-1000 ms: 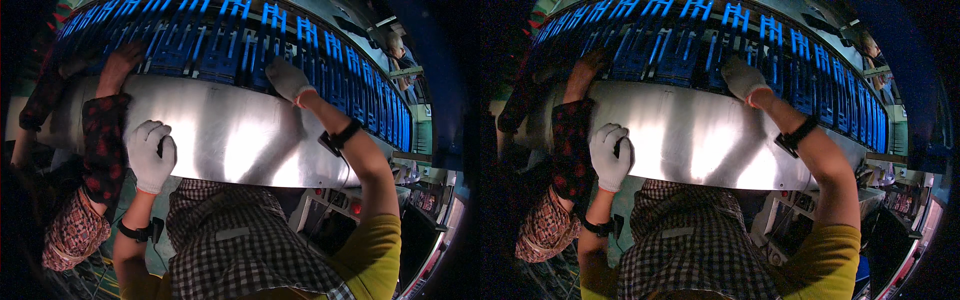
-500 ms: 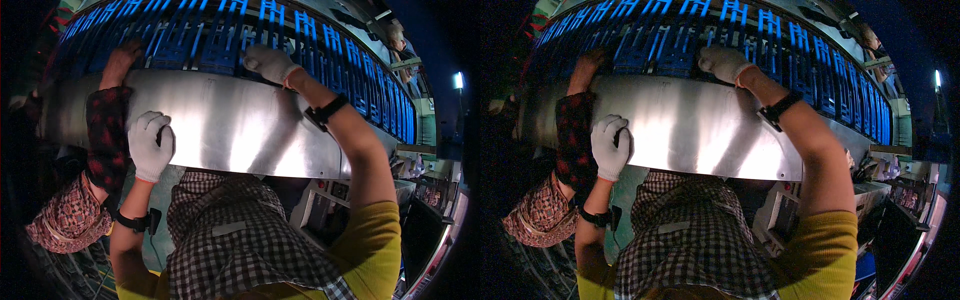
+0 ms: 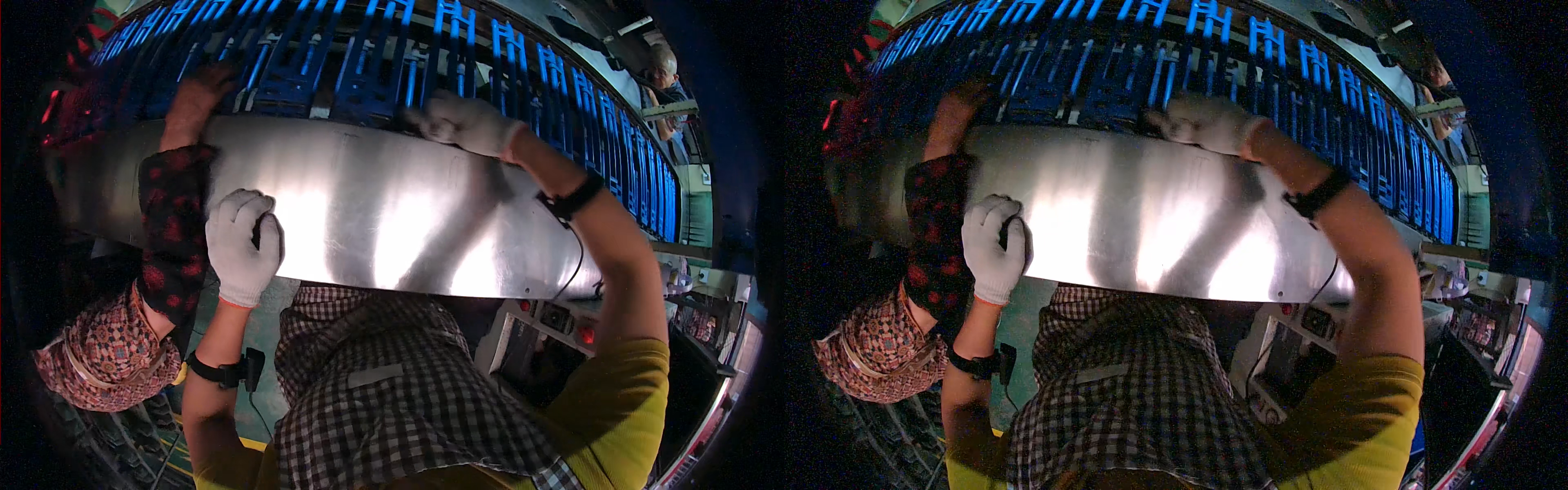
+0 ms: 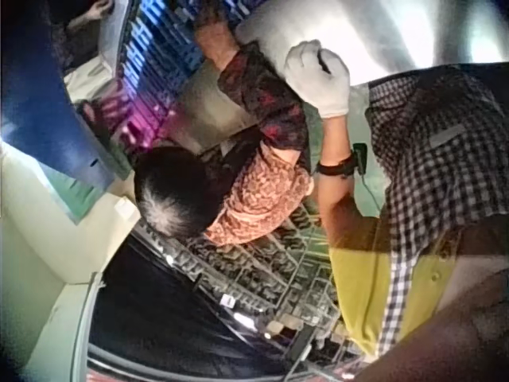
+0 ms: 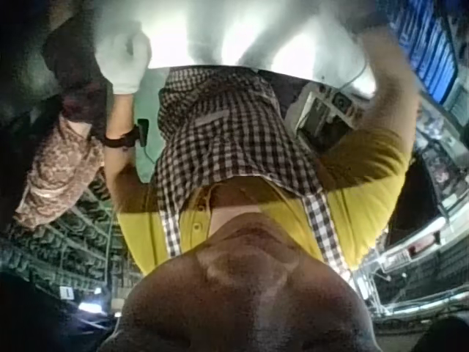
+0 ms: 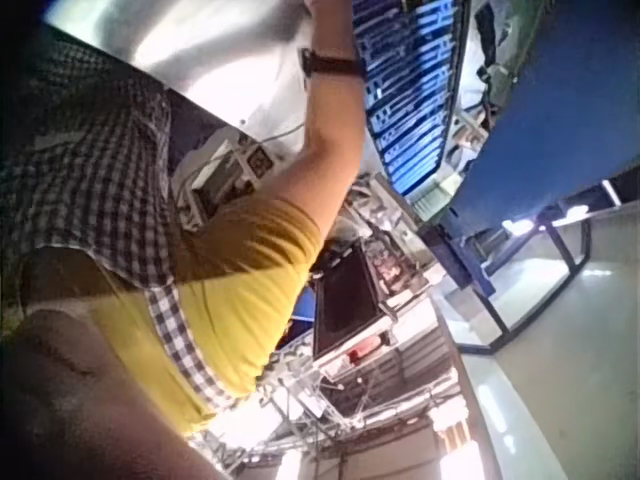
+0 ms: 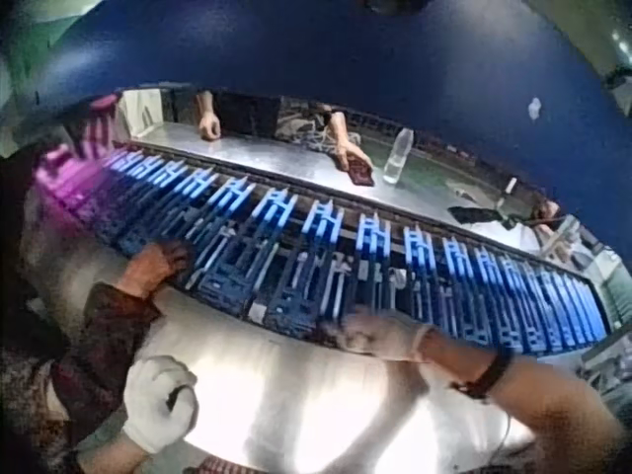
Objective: Operating an industrial machine to manufacture or assemble shoe components.
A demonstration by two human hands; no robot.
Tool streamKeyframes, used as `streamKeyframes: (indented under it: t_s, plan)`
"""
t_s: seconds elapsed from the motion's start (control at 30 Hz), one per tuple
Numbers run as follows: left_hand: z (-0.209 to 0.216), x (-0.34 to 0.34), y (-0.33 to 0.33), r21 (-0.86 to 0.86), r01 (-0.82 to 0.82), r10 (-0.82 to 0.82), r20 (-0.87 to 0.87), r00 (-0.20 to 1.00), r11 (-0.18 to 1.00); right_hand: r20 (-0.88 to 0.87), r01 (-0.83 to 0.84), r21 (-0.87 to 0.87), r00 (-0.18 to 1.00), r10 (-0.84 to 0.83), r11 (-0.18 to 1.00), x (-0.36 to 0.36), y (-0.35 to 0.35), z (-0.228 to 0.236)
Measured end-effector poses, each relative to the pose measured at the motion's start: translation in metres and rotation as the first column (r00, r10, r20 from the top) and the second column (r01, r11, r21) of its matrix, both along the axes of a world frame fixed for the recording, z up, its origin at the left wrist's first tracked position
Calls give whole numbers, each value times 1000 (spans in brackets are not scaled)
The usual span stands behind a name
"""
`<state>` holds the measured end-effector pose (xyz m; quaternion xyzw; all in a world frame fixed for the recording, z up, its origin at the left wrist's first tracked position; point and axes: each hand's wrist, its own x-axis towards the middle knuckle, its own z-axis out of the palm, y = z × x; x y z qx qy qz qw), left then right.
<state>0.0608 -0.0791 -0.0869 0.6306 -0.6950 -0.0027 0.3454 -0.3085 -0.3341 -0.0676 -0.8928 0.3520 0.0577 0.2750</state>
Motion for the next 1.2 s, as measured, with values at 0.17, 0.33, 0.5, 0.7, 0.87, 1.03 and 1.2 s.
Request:
streamKeyframes:
  t_s: [0.17,0.33,0.5,0.7,0.87,1.03,1.2]
  plan:
    - [2,-7,9,40,-25,24,15,1000,999,-406,104,-143,901,-154,984,-136,13,33]
    - [11,-17,19,3,2,-2,33,999,1000,-218,207,-539,902,-373,817,-184,38,32]
    - [25,-33,26,-1,6,-6,38,999,1000,32,28,-889,999,0,458,-160,39,-2]
    - [41,-47,39,-27,45,-44,58,997,999,-545,-113,-473,817,-189,874,-151,38,37]
    - [45,-53,50,-41,47,-43,85,995,998,-274,214,-472,886,-373,855,-156,59,27]
    - [48,-55,58,-11,33,-32,68,997,999,-75,264,-469,939,-336,843,-174,63,15]
    - [48,-54,51,-51,62,-59,59,996,997,-232,263,-365,903,-361,893,-221,85,43]
